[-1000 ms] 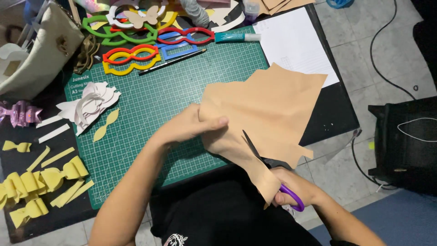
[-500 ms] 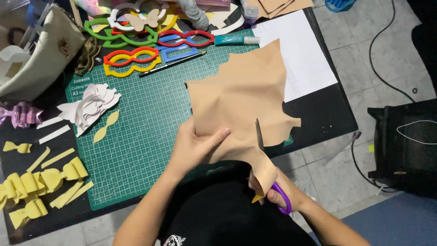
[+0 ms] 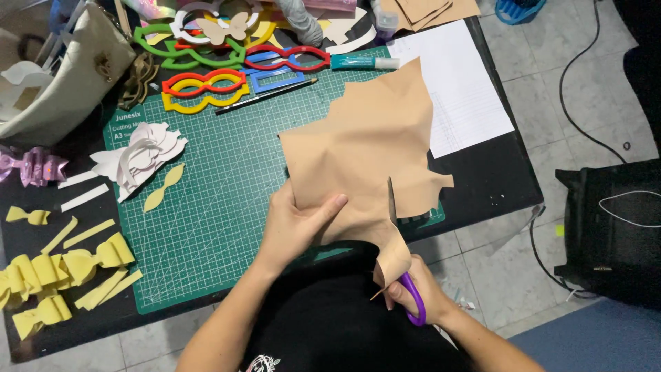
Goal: Trace bow patterns onto a sheet of craft material using templates and a pencil, then cut the patterns out using scissors.
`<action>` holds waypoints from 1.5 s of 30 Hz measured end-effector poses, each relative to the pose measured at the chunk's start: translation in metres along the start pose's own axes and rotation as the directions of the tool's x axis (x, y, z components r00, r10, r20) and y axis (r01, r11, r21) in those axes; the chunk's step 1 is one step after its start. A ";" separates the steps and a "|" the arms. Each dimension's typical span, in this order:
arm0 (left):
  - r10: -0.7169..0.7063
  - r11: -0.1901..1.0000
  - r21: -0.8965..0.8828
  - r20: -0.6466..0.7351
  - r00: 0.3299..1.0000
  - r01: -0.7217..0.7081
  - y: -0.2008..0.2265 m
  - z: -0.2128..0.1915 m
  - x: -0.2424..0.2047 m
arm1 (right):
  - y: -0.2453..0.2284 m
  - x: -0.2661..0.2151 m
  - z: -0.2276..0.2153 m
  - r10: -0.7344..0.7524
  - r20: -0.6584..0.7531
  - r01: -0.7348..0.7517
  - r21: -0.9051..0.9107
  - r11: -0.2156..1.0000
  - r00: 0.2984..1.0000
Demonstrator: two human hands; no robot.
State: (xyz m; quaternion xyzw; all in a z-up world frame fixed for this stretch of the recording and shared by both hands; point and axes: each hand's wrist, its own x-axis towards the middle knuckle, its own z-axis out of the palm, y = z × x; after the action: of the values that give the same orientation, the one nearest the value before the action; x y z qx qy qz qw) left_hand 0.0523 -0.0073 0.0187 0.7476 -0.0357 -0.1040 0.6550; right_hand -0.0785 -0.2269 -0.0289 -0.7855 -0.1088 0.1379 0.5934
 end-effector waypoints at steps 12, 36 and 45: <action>0.009 1.000 -0.029 0.004 1.000 -0.009 -0.003 0.000 -0.001 | 0.020 -0.008 0.007 0.045 -0.068 -0.040 0.076 0.996 0.997; 0.036 0.999 0.035 0.091 0.995 -0.040 -0.010 -0.011 -0.006 | -0.008 0.018 -0.023 -0.084 0.107 0.084 0.005 0.996 0.991; 0.016 0.989 0.138 0.194 0.981 -0.044 0.004 -0.031 -0.002 | -0.013 0.017 -0.052 -0.009 0.277 0.033 -0.079 0.996 0.961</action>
State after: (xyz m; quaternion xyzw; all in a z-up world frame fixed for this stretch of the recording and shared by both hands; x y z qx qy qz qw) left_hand 0.0570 0.0222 0.0261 0.7782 -0.1175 -0.1630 0.5950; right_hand -0.0449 -0.2650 -0.0043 -0.7814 -0.2045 0.2352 0.5406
